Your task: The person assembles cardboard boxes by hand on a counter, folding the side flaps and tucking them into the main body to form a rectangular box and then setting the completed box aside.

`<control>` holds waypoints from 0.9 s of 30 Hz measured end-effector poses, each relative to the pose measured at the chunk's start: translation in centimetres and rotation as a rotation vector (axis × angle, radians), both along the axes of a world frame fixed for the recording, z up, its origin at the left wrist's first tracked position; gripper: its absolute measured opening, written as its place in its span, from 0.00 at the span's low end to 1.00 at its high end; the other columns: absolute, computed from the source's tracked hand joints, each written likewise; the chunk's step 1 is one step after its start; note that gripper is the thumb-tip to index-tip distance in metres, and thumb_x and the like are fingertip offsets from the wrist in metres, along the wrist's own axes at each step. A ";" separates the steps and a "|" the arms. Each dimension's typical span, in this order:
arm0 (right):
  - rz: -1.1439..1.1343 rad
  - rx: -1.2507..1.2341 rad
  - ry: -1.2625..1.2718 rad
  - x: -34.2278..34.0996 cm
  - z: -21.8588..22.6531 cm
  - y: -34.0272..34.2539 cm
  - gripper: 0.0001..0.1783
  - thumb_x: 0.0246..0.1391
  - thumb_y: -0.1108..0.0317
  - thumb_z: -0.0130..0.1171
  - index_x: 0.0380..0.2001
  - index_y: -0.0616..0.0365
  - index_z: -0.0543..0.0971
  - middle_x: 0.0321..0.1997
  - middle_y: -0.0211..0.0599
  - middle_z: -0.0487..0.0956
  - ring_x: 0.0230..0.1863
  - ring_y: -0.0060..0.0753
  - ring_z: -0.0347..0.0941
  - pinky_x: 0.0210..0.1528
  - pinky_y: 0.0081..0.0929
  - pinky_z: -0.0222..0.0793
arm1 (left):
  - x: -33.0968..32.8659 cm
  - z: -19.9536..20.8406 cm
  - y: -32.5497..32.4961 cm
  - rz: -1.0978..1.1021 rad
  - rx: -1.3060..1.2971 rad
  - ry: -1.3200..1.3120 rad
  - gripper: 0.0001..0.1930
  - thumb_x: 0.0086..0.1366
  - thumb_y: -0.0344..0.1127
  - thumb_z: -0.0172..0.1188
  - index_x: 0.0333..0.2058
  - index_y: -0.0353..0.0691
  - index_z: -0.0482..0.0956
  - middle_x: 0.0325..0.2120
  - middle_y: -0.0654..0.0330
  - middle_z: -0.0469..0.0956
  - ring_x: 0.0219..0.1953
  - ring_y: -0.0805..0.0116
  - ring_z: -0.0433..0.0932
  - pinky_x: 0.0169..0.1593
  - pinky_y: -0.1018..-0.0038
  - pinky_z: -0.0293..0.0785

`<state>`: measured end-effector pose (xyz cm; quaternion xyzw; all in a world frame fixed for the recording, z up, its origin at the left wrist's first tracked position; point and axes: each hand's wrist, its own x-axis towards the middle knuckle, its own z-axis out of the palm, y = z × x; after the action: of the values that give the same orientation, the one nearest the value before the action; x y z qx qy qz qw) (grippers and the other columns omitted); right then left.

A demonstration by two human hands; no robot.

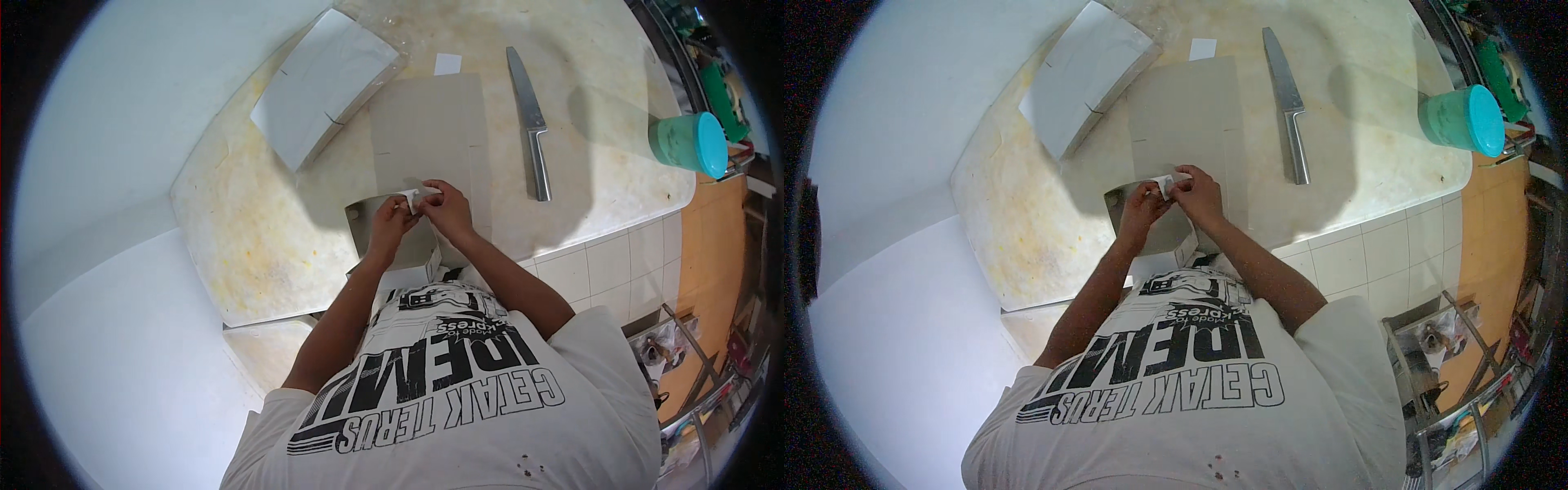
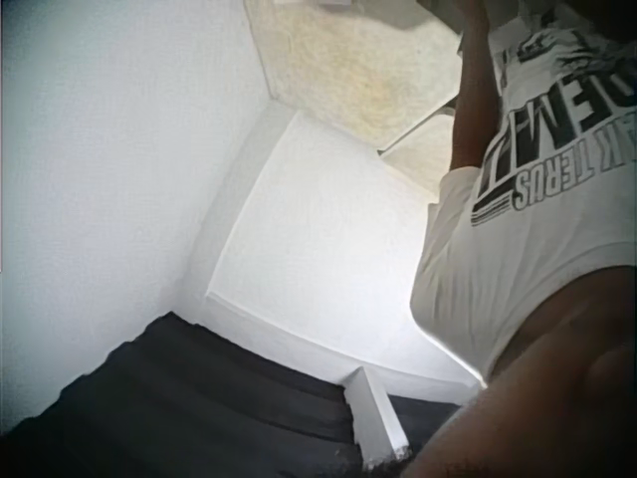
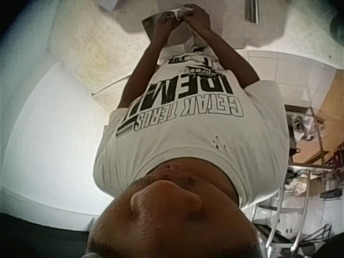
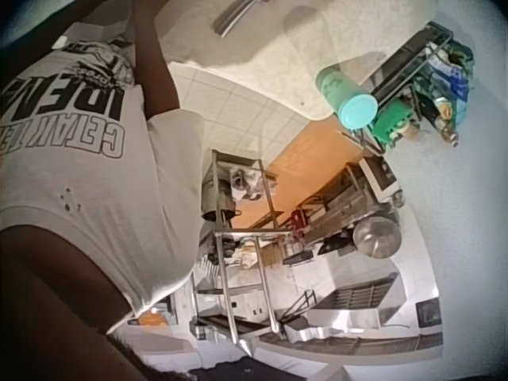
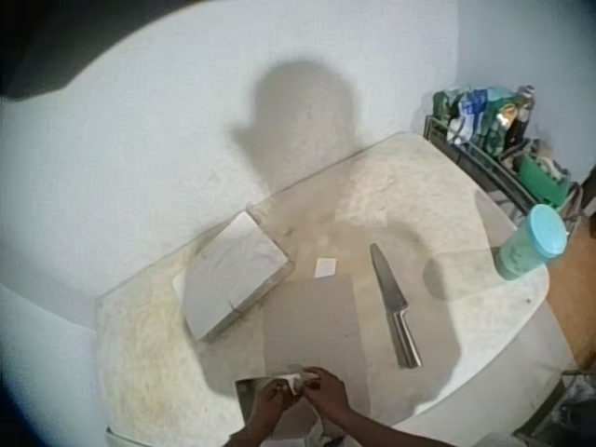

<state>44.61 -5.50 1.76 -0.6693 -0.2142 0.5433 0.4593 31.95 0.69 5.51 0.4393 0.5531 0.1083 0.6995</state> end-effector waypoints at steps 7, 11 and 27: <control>-0.045 0.012 0.040 0.3 -0.4 -0.1 0.22 0.41 0.66 0.64 0.42 0.58 0.73 0.27 0.37 0.80 0.30 0.26 0.76 0.34 0.24 0.72 | 0.5 0.1 -0.1 0.202 -0.259 -0.153 0.09 0.64 0.31 0.47 0.40 0.31 0.65 0.36 0.58 0.70 0.41 0.70 0.72 0.51 0.78 0.70; -0.011 0.040 0.164 1.3 -0.1 -0.1 0.21 0.42 0.65 0.64 0.41 0.57 0.74 0.26 0.34 0.79 0.31 0.28 0.75 0.36 0.22 0.70 | -0.3 -0.9 0.1 0.157 -0.272 -0.177 0.12 0.64 0.35 0.49 0.43 0.33 0.67 0.39 0.59 0.70 0.43 0.71 0.72 0.50 0.77 0.71; 1.158 0.635 -0.964 4.7 4.6 2.7 0.12 0.45 0.73 0.51 0.35 0.47 0.77 0.44 0.24 0.70 0.39 0.33 0.70 0.39 0.27 0.72 | -0.5 0.4 3.7 -0.548 0.111 0.245 0.11 0.58 0.29 0.53 0.39 0.33 0.77 0.26 0.58 0.77 0.28 0.72 0.77 0.34 0.77 0.75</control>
<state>49.29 -2.79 6.37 -0.4507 -0.8438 0.2603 0.1311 31.43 4.42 5.88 0.6195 0.4874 -0.1084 0.6058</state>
